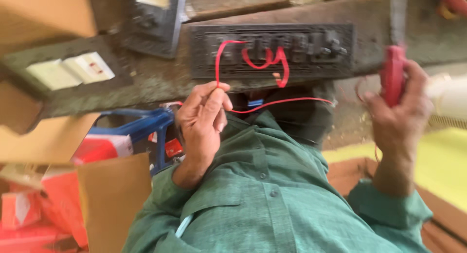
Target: The person wires an electrical switchboard by hand using a screwdriver and pliers to strip, connect, and secure red wires into terminals.
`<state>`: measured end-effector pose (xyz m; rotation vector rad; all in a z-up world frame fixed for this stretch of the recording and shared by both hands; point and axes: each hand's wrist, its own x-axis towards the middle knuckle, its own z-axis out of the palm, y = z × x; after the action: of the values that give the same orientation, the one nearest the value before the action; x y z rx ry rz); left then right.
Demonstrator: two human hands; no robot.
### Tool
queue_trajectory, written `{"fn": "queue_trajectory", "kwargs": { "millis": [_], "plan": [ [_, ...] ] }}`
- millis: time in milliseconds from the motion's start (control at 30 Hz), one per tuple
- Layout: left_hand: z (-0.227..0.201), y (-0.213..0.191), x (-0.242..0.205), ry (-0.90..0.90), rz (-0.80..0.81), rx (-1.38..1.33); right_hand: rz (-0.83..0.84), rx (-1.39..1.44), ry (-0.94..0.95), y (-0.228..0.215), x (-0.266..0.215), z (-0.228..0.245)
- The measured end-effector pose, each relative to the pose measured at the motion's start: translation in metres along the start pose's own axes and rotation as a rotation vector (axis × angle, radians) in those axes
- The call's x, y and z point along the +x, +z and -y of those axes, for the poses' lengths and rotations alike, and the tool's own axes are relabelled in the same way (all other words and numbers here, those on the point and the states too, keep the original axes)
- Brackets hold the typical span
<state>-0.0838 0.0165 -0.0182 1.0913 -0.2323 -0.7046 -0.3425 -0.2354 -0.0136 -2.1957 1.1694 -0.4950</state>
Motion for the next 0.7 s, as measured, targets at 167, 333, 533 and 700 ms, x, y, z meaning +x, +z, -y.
{"fn": "queue_trajectory", "kwargs": {
  "millis": [167,333,533,700],
  "plan": [
    [-0.002,-0.009,0.003,-0.139,-0.112,-0.285,0.242,1.002,0.038,0.017,-0.018,0.012],
    [0.000,-0.006,0.009,-0.148,-0.037,-0.394,0.440,1.229,0.028,0.048,-0.016,0.065],
    [0.001,-0.007,0.001,-0.057,-0.033,-0.253,0.303,0.974,-0.099,0.046,-0.014,0.080],
    [0.002,-0.002,-0.010,0.134,-0.037,0.072,0.842,0.660,0.093,0.039,-0.035,0.092]
  ]
}}
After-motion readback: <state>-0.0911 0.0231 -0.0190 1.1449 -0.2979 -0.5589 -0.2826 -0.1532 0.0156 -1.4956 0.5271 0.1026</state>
